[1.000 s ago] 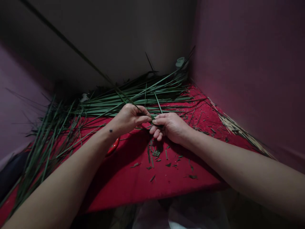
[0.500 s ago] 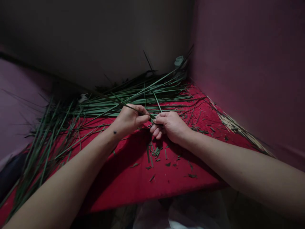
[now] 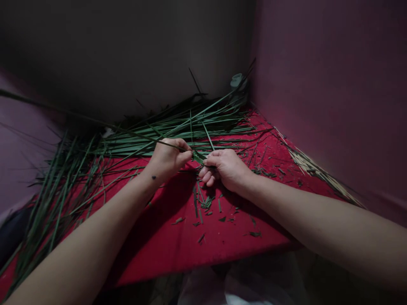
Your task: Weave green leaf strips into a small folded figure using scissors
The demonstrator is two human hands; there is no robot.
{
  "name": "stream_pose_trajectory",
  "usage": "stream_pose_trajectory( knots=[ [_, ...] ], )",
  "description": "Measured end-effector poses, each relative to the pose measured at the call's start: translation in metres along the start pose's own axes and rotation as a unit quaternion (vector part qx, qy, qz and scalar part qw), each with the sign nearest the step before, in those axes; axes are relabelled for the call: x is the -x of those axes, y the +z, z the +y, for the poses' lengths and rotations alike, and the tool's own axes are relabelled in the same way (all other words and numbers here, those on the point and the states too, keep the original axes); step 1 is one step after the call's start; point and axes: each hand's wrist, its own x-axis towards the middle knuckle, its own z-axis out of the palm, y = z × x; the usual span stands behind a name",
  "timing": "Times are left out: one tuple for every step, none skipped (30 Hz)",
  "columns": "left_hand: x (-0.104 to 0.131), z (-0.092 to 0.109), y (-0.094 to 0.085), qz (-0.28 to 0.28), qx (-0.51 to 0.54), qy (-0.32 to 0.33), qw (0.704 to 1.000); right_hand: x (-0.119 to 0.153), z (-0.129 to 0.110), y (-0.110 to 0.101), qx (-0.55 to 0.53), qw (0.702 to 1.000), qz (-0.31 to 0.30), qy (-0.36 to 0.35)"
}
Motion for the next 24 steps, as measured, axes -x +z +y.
stream_pose_trajectory(
  knots=[
    [0.0,-0.002,0.001,0.001,-0.006,-0.001,1.0,0.0,0.0,0.0,-0.002,1.0,-0.001,0.0],
    [-0.001,-0.003,0.001,0.002,-0.007,-0.003,1.0,0.0,0.0,0.0,-0.004,1.0,-0.002,0.001],
    [-0.002,-0.003,0.001,0.005,-0.005,-0.003,1.0,0.0,0.0,0.001,-0.005,1.0,-0.003,0.001],
    [-0.002,-0.003,0.0,0.01,-0.002,-0.001,1.0,0.001,-0.001,0.001,-0.006,1.0,-0.002,0.002],
    [-0.003,-0.002,-0.001,0.02,-0.001,0.0,1.0,0.001,-0.001,0.001,-0.006,1.0,-0.001,0.003],
    [-0.003,-0.001,-0.003,0.029,0.0,-0.004,1.0,0.001,-0.001,0.001,-0.005,1.0,0.0,0.003],
    [-0.004,0.0,-0.005,0.04,0.004,-0.015,0.999,0.002,-0.002,0.001,-0.005,1.0,0.001,0.003],
    [-0.004,0.001,-0.007,0.048,0.013,-0.029,0.998,0.002,-0.002,0.001,-0.006,1.0,0.002,0.004],
    [-0.004,0.003,-0.008,0.051,0.028,-0.041,0.997,0.002,-0.002,0.001,-0.006,1.0,0.004,0.004],
    [-0.003,0.004,-0.01,0.045,0.047,-0.047,0.997,0.002,-0.002,0.001,-0.007,1.0,0.004,0.004],
    [-0.002,0.004,-0.012,0.027,0.067,-0.045,0.996,0.002,-0.002,0.001,-0.007,1.0,0.003,0.004],
    [-0.001,0.005,-0.013,0.001,0.086,-0.035,0.996,0.002,-0.002,0.001,-0.009,1.0,0.002,0.004],
    [0.0,0.005,-0.013,-0.028,0.099,-0.024,0.994,0.002,-0.002,0.0,-0.011,1.0,-0.002,0.005],
    [0.0,0.005,-0.014,-0.054,0.105,-0.014,0.993,0.002,-0.002,0.0,-0.014,1.0,-0.007,0.006],
    [0.001,0.004,-0.013,-0.075,0.106,-0.007,0.992,0.002,-0.002,0.0,-0.019,1.0,-0.011,0.007],
    [0.002,0.004,-0.013,-0.088,0.104,-0.003,0.991,0.003,-0.002,0.0,-0.023,1.0,-0.015,0.008],
    [0.002,0.003,-0.013,-0.098,0.103,-0.001,0.99,0.003,-0.002,0.0,-0.028,0.999,-0.019,0.011],
    [0.002,0.001,-0.012,-0.107,0.105,0.001,0.989,0.003,-0.003,0.0,-0.032,0.999,-0.022,0.014],
    [0.001,0.0,-0.012,-0.115,0.11,0.004,0.987,0.003,-0.003,0.0,-0.037,0.999,-0.024,0.017],
    [0.001,-0.001,-0.011,-0.124,0.118,0.007,0.985,0.003,-0.004,-0.001,-0.042,0.999,-0.025,0.022],
    [0.0,-0.002,-0.011,-0.132,0.126,0.011,0.983,0.003,-0.005,-0.001,-0.046,0.998,-0.027,0.027],
    [0.0,-0.003,-0.011,-0.136,0.132,0.014,0.982,0.003,-0.005,-0.001,-0.05,0.998,-0.029,0.032],
    [0.0,-0.003,-0.01,-0.138,0.136,0.016,0.981,0.003,-0.006,-0.001,-0.054,0.997,-0.032,0.037],
    [0.0,-0.003,-0.011,-0.138,0.134,0.017,0.981,0.003,-0.006,-0.001,-0.057,0.997,-0.036,0.041]
  ],
)
